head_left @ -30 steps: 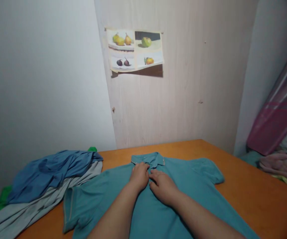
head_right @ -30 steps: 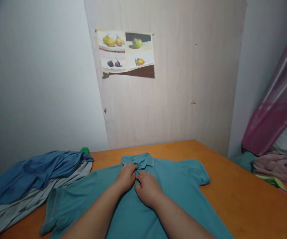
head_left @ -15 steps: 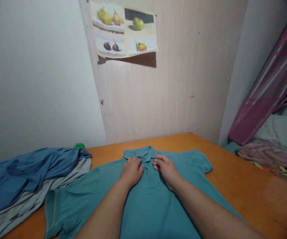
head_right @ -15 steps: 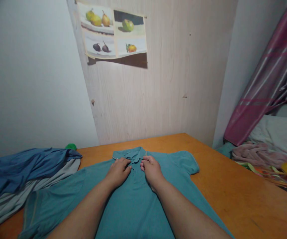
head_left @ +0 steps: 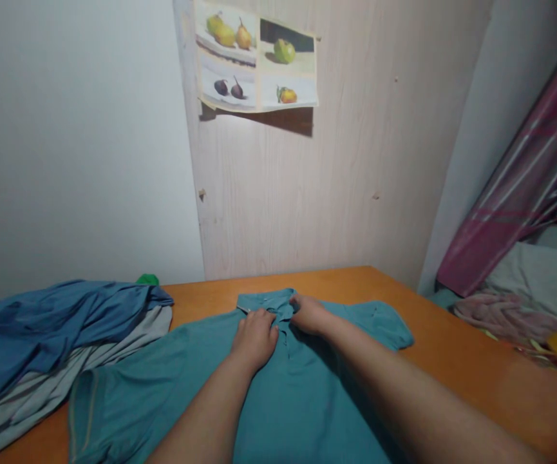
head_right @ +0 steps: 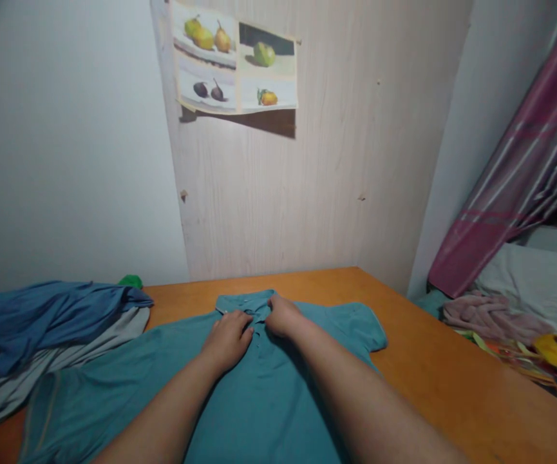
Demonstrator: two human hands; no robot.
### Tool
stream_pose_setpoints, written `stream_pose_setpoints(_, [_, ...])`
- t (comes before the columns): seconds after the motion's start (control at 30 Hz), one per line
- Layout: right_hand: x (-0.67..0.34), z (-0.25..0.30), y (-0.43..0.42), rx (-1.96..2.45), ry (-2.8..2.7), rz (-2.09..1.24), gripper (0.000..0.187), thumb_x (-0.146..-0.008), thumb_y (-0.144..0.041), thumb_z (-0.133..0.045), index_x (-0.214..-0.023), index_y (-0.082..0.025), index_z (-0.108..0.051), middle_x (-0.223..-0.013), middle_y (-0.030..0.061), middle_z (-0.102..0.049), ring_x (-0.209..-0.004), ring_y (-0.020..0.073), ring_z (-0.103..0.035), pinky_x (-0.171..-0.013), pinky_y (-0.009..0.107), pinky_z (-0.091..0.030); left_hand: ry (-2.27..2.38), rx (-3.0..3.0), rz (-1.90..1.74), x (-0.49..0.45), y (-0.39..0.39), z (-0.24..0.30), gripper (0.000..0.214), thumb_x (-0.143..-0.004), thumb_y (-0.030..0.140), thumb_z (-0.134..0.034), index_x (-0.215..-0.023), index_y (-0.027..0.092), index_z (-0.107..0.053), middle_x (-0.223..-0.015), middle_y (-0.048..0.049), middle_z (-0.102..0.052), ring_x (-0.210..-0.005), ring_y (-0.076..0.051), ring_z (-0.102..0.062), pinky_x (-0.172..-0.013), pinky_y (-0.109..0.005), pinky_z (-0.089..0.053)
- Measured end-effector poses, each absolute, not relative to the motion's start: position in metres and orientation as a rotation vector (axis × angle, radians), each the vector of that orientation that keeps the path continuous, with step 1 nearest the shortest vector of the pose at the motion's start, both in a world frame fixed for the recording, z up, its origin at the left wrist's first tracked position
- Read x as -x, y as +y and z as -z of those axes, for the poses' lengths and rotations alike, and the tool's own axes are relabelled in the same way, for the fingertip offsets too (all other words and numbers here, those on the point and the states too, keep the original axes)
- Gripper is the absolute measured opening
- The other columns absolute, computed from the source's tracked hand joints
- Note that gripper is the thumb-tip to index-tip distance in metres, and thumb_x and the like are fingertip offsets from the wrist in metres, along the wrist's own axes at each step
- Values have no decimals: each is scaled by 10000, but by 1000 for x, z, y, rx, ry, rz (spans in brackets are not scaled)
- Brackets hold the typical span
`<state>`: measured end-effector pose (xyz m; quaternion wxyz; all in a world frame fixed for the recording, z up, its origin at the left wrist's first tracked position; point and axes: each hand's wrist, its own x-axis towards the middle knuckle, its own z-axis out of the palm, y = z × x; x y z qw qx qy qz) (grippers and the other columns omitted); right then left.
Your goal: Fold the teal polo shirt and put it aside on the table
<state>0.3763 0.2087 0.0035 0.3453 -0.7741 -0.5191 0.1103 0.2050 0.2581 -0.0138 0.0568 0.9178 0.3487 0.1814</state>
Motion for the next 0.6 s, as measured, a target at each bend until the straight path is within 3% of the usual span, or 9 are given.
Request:
stream_pose_setpoints(0.07, [-374, -7, 211, 2078, -1441, -211, 461, -642, -68, -682, -1080, -212, -696, -1045, 120, -743, -997, 300, -689, -863, 391, -496, 1069, -2781, -556, -205, 257, 13, 326, -943, 316, -473, -1190, 210, -658, -1241, -107, -658, -1173, -277, -565, -982, -404, -427])
stream_pose_setpoints(0.17, [-368, -6, 213, 2168, -1494, -124, 431, -727, -112, -643, -1138, -233, -684, -1091, 126, -738, -1038, 313, -677, -864, 402, -480, 1085, -2782, -560, -205, 256, 13, 315, -940, 320, -479, -1170, 215, -667, -1225, -107, -665, -1164, -278, -573, -966, -406, -437])
stream_pose_setpoints(0.3, [-364, 1, 213, 2185, -1517, -9, 324, -873, -188, -521, -1143, -266, -683, -1106, 91, -744, -1067, 266, -669, -866, 351, -467, 1066, -2787, -589, -205, 257, 15, 298, -930, 322, -498, -1134, 223, -691, -1256, -97, -652, -1167, -270, -578, -964, -398, -451])
stream_pose_setpoints(0.47, [-366, 9, 217, 2078, -1562, 105, 335, -927, -235, -494, -1201, -271, -684, -1157, 57, -741, -1093, 227, -663, -902, 305, -458, 1059, -2783, -587, -206, 258, 17, 331, -924, 288, -495, -1185, 209, -684, -1406, -93, -595, -1272, -288, -524, -1076, -436, -392])
stream_pose_setpoints(0.6, [-363, 14, 223, 2024, -1540, 92, 335, -955, -256, -481, -1232, -261, -669, -1147, 56, -741, -1086, 215, -663, -913, 288, -446, 1062, -2800, -496, -206, 254, 12, 321, -929, 254, -471, -1193, 239, -654, -1368, -82, -631, -1264, -301, -523, -1035, -452, -405])
